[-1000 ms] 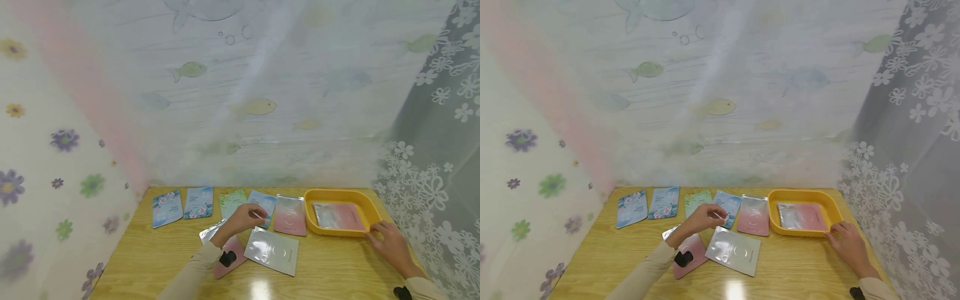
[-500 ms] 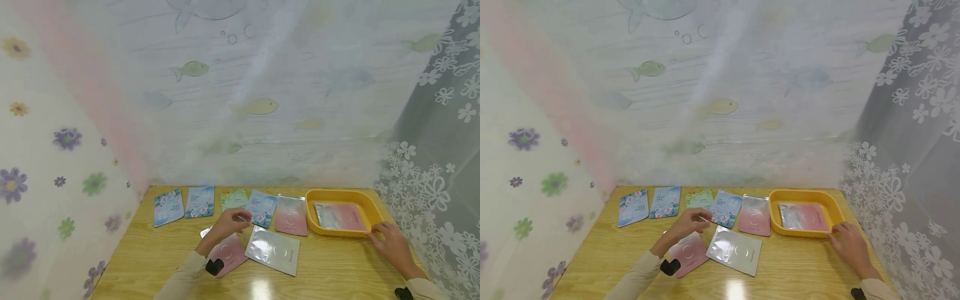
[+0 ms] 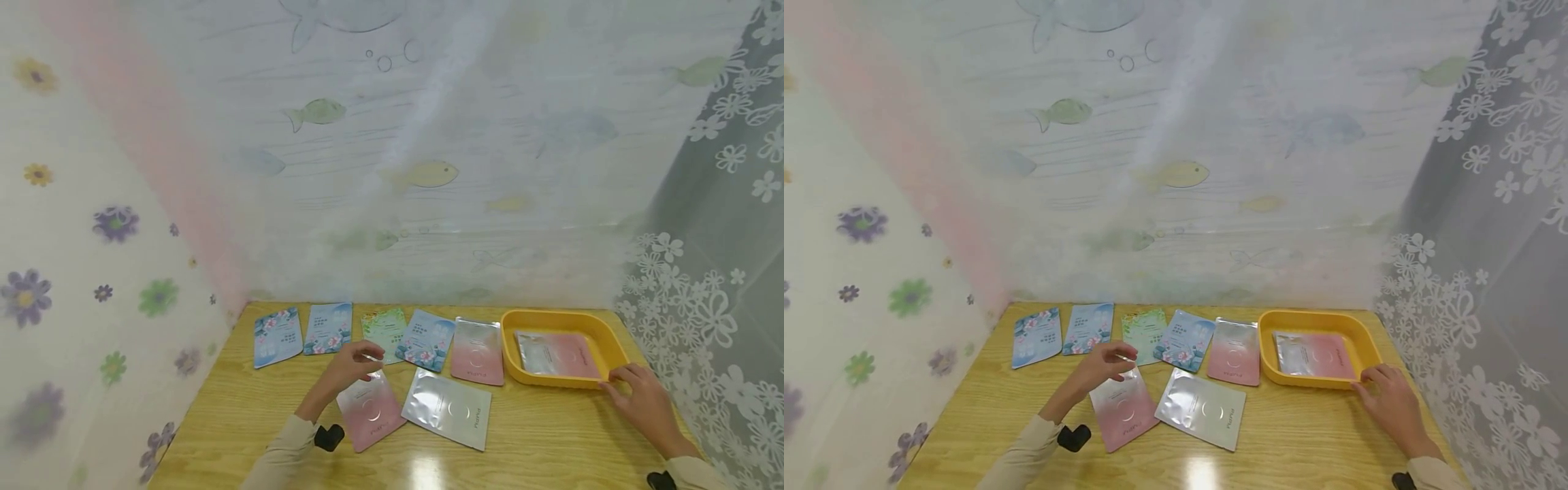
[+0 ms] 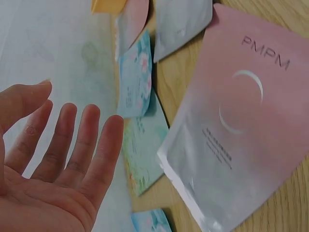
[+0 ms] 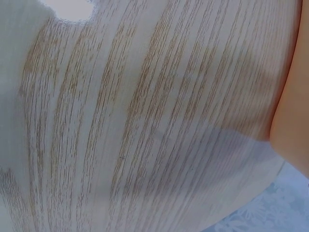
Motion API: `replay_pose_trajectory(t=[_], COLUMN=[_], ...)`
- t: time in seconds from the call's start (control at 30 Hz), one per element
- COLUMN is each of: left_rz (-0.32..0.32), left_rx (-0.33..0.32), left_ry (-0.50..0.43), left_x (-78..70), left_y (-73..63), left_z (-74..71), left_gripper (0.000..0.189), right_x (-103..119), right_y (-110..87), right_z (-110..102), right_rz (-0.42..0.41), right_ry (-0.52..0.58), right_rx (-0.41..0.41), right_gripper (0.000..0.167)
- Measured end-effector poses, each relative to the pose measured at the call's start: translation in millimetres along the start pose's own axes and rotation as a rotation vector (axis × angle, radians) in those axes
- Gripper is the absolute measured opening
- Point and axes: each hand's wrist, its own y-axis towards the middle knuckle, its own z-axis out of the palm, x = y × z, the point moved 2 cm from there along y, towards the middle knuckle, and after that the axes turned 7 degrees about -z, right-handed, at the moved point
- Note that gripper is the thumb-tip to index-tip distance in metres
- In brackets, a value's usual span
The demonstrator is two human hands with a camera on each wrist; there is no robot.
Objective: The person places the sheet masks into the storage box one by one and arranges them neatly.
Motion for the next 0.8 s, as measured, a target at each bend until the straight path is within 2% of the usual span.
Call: replay_pose_trajectory(t=[0.03, 0.13, 0.3, 0.57, 0.8], left_rz=[-0.004, -0.022, -0.045, -0.111, -0.151], left_rx=[-0.013, -0.044, -0.099, -0.189, -0.241], left_ry=[0.007, 0.019, -0.01, -0.021, -0.023], left_x=[5.1, 8.1, 16.5, 39.5, 55.2], left_y=[1.2, -1.3, -6.5, -14.5, -20.0], left_z=[-3.1, -11.7, -26.0, -48.1, -58.0], left_gripper=[0.024, 0.025, 0.03, 0.031, 0.034], right_x=[0, 0, 1, 3, 1], right_y=[0.0, -0.5, -0.6, 0.8, 0.7], right_z=[0, 0, 0, -2, -1], right_rz=[0.002, 0.009, 0.019, 0.01, 0.012], right_ry=[0.001, 0.003, 0.008, 0.015, 0.017], right_rx=[0.002, 0.002, 0.005, 0.0, 0.005], right_gripper=[0.029, 0.029, 0.028, 0.029, 0.028])
